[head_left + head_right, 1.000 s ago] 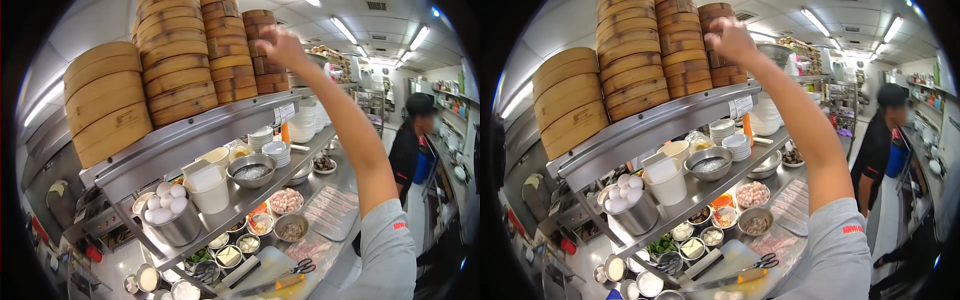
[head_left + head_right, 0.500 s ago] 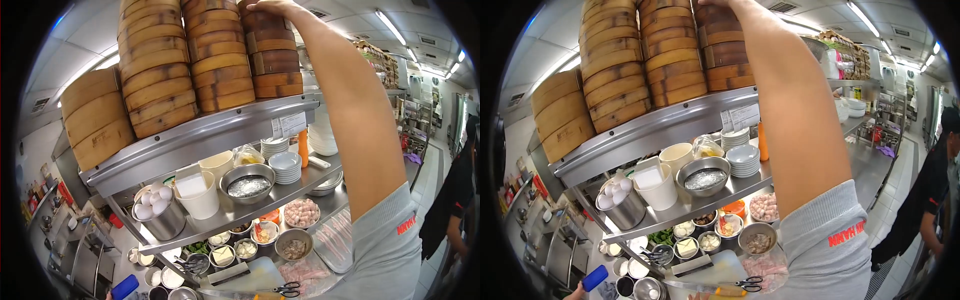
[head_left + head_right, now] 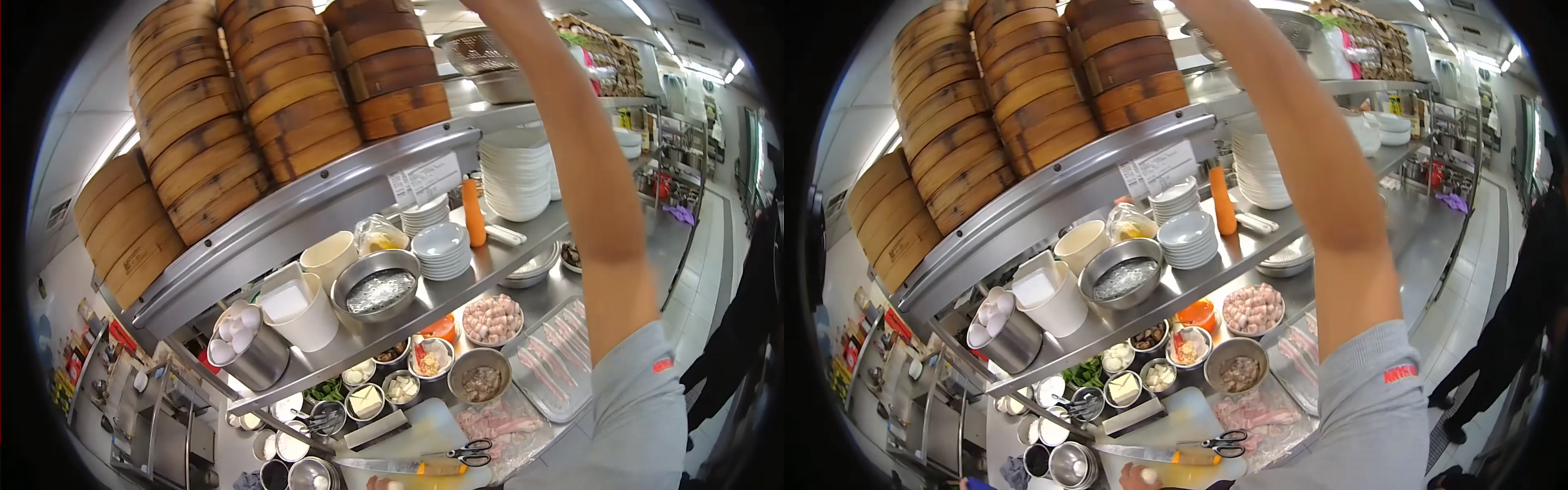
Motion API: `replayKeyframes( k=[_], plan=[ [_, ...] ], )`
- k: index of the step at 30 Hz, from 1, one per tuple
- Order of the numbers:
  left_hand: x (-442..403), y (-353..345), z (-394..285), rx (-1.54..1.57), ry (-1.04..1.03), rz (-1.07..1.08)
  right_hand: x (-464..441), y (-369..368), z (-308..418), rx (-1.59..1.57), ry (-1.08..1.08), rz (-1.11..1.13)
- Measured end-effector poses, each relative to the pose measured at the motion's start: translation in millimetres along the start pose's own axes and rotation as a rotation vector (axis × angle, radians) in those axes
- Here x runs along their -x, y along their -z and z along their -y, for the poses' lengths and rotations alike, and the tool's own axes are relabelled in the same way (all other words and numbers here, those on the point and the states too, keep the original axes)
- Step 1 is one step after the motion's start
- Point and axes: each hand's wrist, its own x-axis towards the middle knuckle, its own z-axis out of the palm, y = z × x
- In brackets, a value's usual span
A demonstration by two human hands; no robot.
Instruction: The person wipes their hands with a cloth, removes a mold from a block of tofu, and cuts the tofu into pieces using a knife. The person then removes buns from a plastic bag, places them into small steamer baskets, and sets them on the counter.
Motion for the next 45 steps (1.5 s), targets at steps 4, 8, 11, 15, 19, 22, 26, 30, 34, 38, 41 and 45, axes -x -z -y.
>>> replayKeyframes(
  k=[4, 8, 11, 15, 19, 22, 26, 30, 34, 38, 41, 45],
  plan=[
    [-9, -40, 97, 0.544, 0.391, -0.065, 145, 78, 17, -0.127, -0.419, 0.283],
    [2, 36, 76, 1.534, 0.444, -0.184, 387, 103, 29, -0.77, -1.239, 0.687],
    [3, 52, 100, 1.365, 0.374, -0.296, 547, 73, 79, -1.028, -1.818, 0.839],
    [7, 93, 86, 1.433, 0.264, -0.293, 706, 60, 151, -0.991, -2.452, 0.951],
    [17, 133, 35, 1.393, 0.427, -0.319, 740, 49, 187, -0.992, -2.548, 0.904],
    [18, 134, 50, 1.397, 0.439, -0.274, 691, 28, 204, -0.174, -1.878, 1.207],
    [23, 135, 42, 1.517, 0.481, -0.116, 649, 12, 248, -0.032, -1.032, 0.864],
    [38, 112, 34, 1.605, 0.267, 0.05, 628, -28, 285, -0.084, -0.664, 0.835],
    [52, 118, 13, 1.692, 0.185, 0.101, 642, -43, 290, -0.111, -0.696, 0.916],
    [71, 108, 7, 1.683, 0.096, 0.035, 650, -40, 288, -0.195, -0.712, 0.889],
    [77, 91, -7, 1.897, 0.341, 0.055, 657, -36, 290, -0.283, -0.728, 0.814],
    [73, 93, -20, 1.887, 0.323, 0.052, 655, -25, 277, -0.302, -0.702, 0.695]
  ],
)
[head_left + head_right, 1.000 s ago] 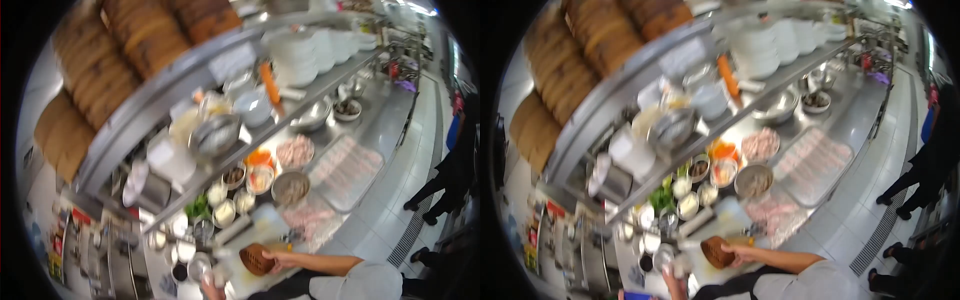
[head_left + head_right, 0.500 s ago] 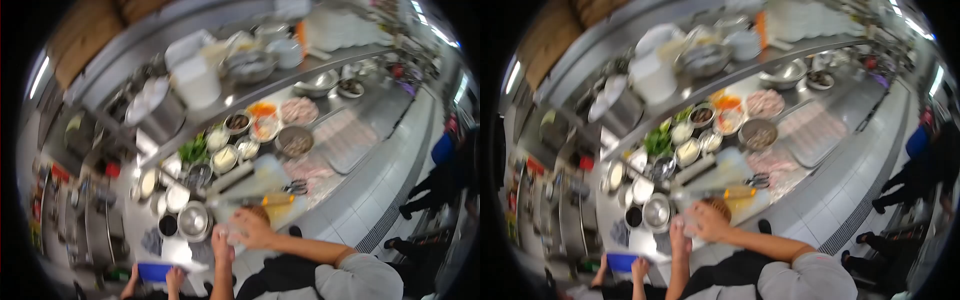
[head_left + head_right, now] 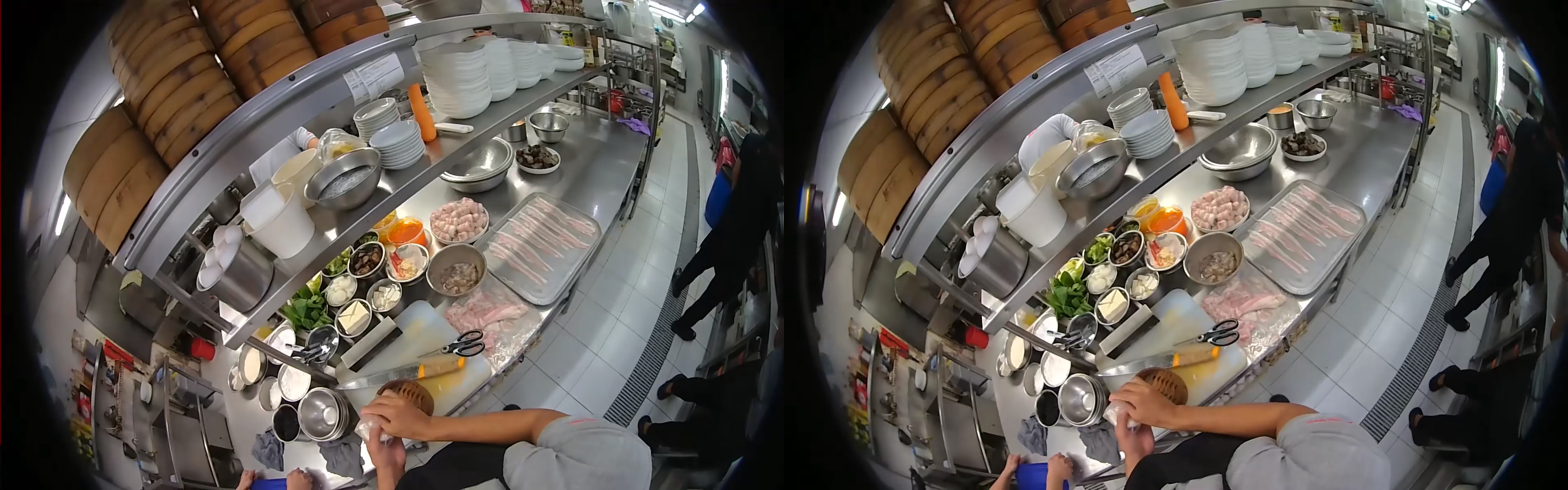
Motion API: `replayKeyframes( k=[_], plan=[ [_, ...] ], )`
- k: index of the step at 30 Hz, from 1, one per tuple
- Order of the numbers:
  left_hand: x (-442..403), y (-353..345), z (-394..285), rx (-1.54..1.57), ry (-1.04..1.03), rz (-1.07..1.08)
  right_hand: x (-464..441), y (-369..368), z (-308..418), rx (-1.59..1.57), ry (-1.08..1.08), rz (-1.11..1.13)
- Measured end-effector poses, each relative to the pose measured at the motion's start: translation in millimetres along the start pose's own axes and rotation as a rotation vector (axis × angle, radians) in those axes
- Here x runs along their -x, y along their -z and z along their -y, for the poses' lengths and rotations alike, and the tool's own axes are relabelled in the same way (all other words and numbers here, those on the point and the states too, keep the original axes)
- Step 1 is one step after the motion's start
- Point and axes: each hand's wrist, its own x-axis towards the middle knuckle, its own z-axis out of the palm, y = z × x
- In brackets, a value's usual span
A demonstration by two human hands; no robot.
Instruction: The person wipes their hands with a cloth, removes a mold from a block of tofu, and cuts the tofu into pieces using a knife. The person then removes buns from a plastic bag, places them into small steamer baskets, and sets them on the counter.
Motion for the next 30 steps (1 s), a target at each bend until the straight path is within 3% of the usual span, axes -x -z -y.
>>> replayKeyframes(
  k=[4, 7, 9, 10, 12, 14, 17, 19, 20, 22, 23, 26, 28, 29, 30],
  plan=[
    [-13, 0, 12, -0.201, -0.143, 0.009, -2, 23, -5, 0.021, -0.072, 0.037],
    [-15, -10, 26, -0.339, -0.327, -0.138, 0, 31, -20, -0.133, -0.255, 0.15],
    [-15, -15, 23, -0.435, -0.365, -0.121, -1, 40, -47, 0.181, -0.143, 0.16],
    [-7, -17, 14, -0.44, -0.369, -0.128, 0, 51, -62, 0.172, -0.141, 0.163],
    [9, -37, -20, -0.284, -0.168, -0.179, -15, 82, -91, 0.297, -0.21, 0.256],
    [3, -18, -39, -0.317, -0.059, -0.108, -38, 101, -69, 0.259, -0.094, 0.313],
    [4, -34, -46, -0.335, 0.08, -0.121, -51, 96, -34, -0.133, 0.12, 0.236],
    [4, -34, -47, -0.329, 0.129, -0.072, -41, 83, -29, -0.186, 0.033, 0.448],
    [6, -33, -47, -0.32, 0.187, -0.023, -41, 76, -35, -0.187, 0.036, 0.45],
    [3, -6, -45, -0.32, 0.199, 0.043, -45, 61, -56, -0.389, -0.28, 0.613],
    [4, 2, -43, -0.194, 0.209, 0.038, -52, 62, -56, -0.39, -0.279, 0.617],
    [13, 16, -29, -0.015, 0.217, -0.028, -63, 62, -47, -0.537, -0.571, 0.707],
    [18, 13, -26, 0.025, 0.245, 0.045, -55, 57, -28, -0.279, -0.044, 0.389],
    [20, 16, -26, -0.015, 0.246, 0.083, -48, 47, -25, -0.209, 0.102, 0.228],
    [20, 18, -25, -0.012, 0.248, 0.083, -47, 44, -29, -0.206, 0.099, 0.23]
  ],
)
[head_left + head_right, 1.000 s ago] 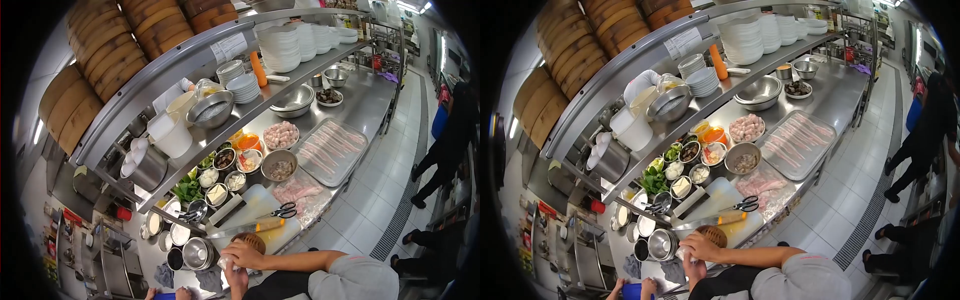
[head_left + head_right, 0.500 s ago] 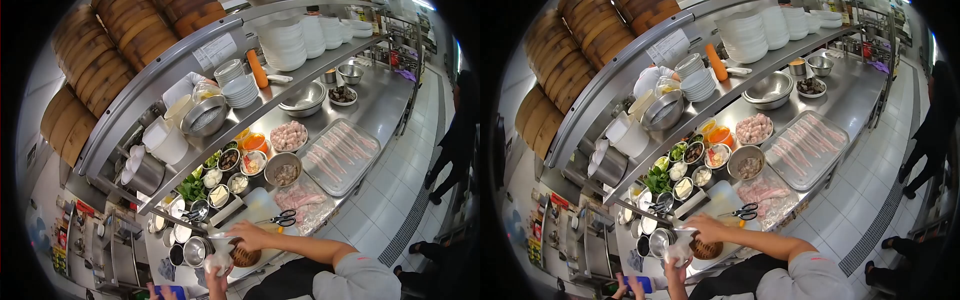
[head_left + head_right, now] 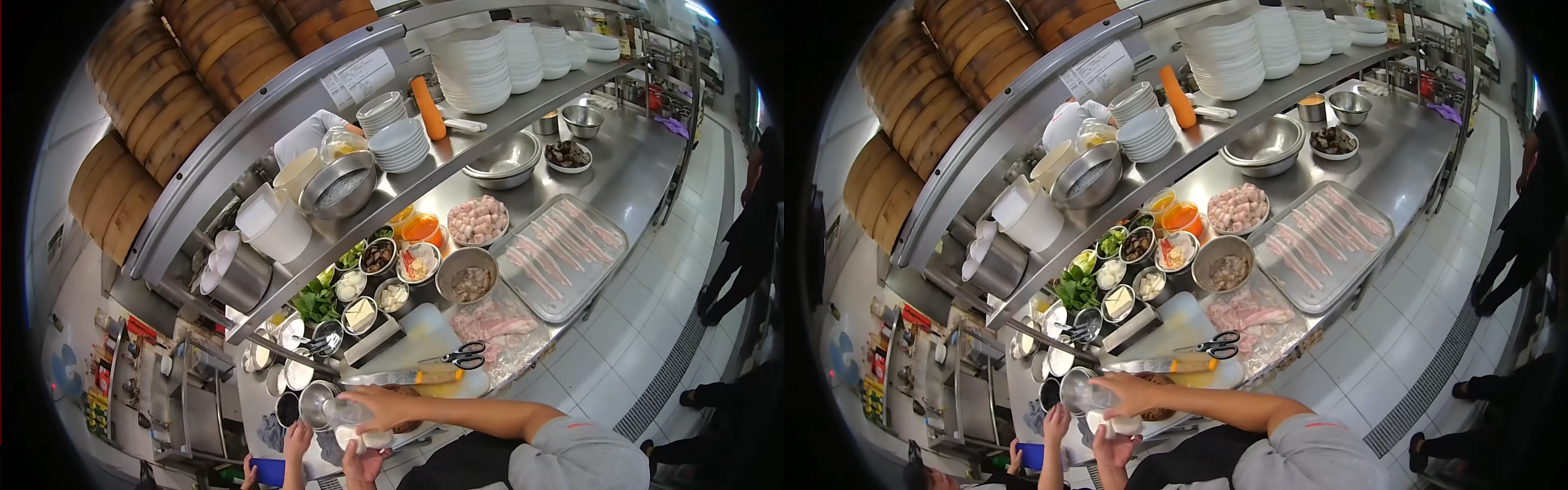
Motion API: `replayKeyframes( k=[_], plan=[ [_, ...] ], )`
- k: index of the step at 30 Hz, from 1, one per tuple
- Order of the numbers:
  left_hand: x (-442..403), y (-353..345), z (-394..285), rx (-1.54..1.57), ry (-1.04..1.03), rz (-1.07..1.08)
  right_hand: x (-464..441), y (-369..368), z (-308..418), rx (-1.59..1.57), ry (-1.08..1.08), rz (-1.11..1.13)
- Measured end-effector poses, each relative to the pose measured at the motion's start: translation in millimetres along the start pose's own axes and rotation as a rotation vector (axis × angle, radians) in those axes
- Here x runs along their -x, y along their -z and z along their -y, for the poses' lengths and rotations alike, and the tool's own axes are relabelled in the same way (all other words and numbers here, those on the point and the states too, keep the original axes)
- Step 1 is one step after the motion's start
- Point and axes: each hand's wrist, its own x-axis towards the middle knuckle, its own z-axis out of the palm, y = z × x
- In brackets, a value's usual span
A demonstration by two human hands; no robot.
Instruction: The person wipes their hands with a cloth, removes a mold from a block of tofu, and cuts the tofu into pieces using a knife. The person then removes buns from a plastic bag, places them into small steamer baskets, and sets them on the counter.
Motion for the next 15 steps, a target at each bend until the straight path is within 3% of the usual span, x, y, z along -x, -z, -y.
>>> replayKeyframes(
  k=[2, 3, 6, 8, 10, 12, 14, 15],
  plan=[
    [3, 3, -1, -0.154, 0.006, 0.052, -2, -2, -4, -0.184, -0.205, 0.34],
    [5, 4, -3, -0.115, 0.022, 0.043, -7, 2, -6, -0.188, -0.37, 0.403],
    [13, 28, -2, -0.162, 0.008, -0.002, -9, -14, -44, -0.044, -0.389, 0.42],
    [13, 35, 0, -0.124, 0.034, 0.018, 1, -13, -31, -0.009, -0.333, 0.305],
    [15, 28, 2, -0.113, 0.073, 0.039, -4, -5, -17, -0.259, -0.453, 0.478],
    [9, 30, 6, -0.119, 0.056, 0.13, -13, -9, -10, -0.263, -0.46, 0.414],
    [4, 27, 15, 0.225, 0.076, 0.06, -15, -13, -3, -0.265, -0.477, 0.353],
    [-1, 24, 23, 0.265, 0.029, 0.042, -15, -16, 3, -0.244, -0.332, 0.224]
  ],
)
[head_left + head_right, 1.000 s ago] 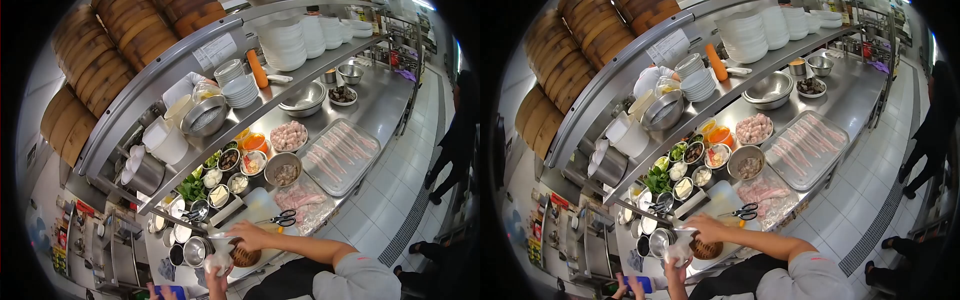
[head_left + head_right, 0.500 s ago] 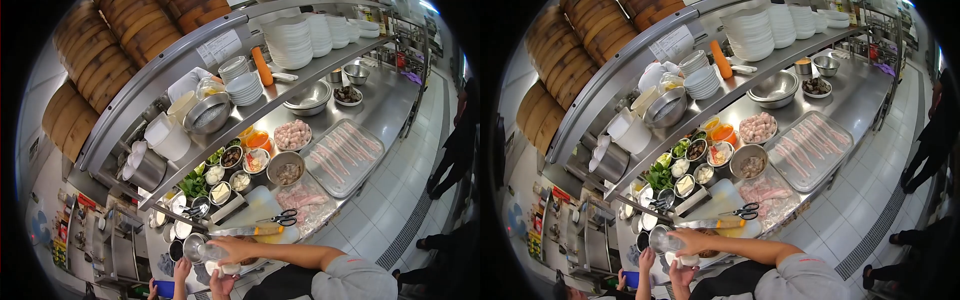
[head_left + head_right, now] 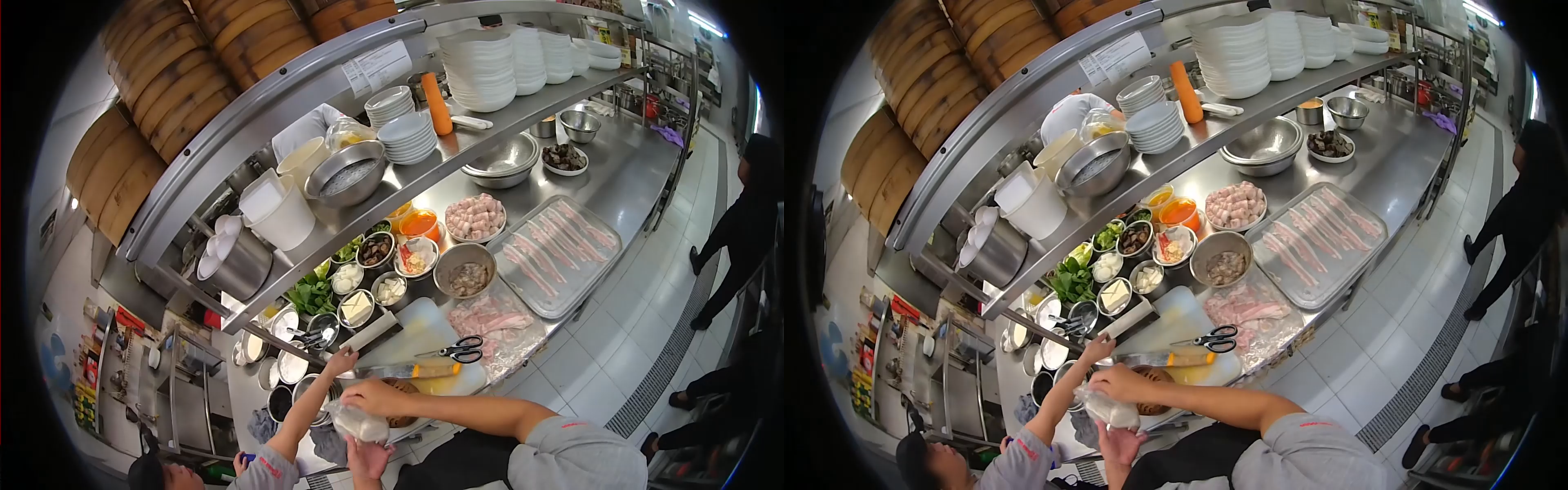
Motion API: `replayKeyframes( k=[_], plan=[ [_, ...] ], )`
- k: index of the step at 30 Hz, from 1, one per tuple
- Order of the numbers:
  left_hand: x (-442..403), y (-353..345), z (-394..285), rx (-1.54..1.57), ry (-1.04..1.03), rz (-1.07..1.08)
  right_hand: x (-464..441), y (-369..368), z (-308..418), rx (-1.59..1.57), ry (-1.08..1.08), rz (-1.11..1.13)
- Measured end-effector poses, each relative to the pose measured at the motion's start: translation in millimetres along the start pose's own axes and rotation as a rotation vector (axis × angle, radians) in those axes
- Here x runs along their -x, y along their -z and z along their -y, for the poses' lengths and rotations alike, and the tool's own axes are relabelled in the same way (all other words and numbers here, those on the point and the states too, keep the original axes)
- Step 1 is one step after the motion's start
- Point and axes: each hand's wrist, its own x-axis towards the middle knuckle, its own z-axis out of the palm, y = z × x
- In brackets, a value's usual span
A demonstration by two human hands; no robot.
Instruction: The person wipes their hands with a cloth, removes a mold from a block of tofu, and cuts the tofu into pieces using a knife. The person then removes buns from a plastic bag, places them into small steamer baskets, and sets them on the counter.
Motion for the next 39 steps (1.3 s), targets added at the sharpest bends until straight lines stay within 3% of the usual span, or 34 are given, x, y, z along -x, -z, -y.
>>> replayKeyframes(
  k=[1, 4, 5, 10, 11, 13, 15, 16, 18, 19, 21, 22, 26, 29, 31, 35, 37, 39],
  plan=[
    [-1, 0, 10, 0.003, -0.002, 0.002, 1, -4, 6, 0.019, 0.16, -0.113],
    [-13, -52, 20, 0.01, -0.013, -0.149, 14, -8, 23, 0.136, 0.303, 0.024],
    [-19, -57, 18, 0.017, -0.036, -0.075, 19, -8, 23, 0.14, 0.394, 0.097],
    [-42, -59, 11, 0.07, -0.181, 0.277, 62, 16, 10, 0.266, 0.272, 0.396],
    [-45, -55, 9, 0.069, -0.182, 0.275, 69, 32, 8, 0.21, 0.393, 0.386],
    [-52, -49, 7, -0.18, -0.198, 0.026, 83, 49, -10, 0.151, 0.513, 0.372],
    [-48, -63, 7, -0.189, -0.101, 0.114, 88, 58, -45, -0.546, -0.142, 0.146],
    [-50, -77, 11, -0.122, -0.03, 0.191, 87, 51, -57, -0.547, -0.146, 0.147],
    [-52, -87, 22, -0.056, 0.04, 0.268, 76, 35, -66, -0.496, -0.402, -0.218],
    [-52, -87, 29, -0.041, 0.025, 0.248, 72, 31, -66, -0.499, -0.4, -0.219],
    [-56, -78, 34, -0.031, 0.016, 0.228, 68, 27, -42, -0.269, -0.581, -0.256],
    [-60, -64, 36, -0.128, -0.016, 0.141, 68, 37, -14, -0.339, -0.713, -0.245],
    [-58, -42, 38, -0.211, -0.009, -0.045, 74, 13, -38, -0.236, -0.542, -0.301],
    [-60, -45, 40, -0.182, -0.017, -0.19, 71, 1, -61, -0.209, -0.355, -0.472],
    [-64, -65, 38, -0.566, -0.454, -0.227, 67, 6, -51, -0.175, -0.379, -0.55],
    [-80, -39, 22, -0.497, -0.413, -0.252, 53, 8, -37, -0.178, -0.269, -0.575],
    [-90, -35, 18, -0.557, -0.555, -0.3, 46, 6, -32, -0.152, -0.189, -0.535],
    [-99, -36, 9, -0.527, -0.568, -0.305, 37, 11, -26, -0.128, -0.159, -0.506]
  ],
)
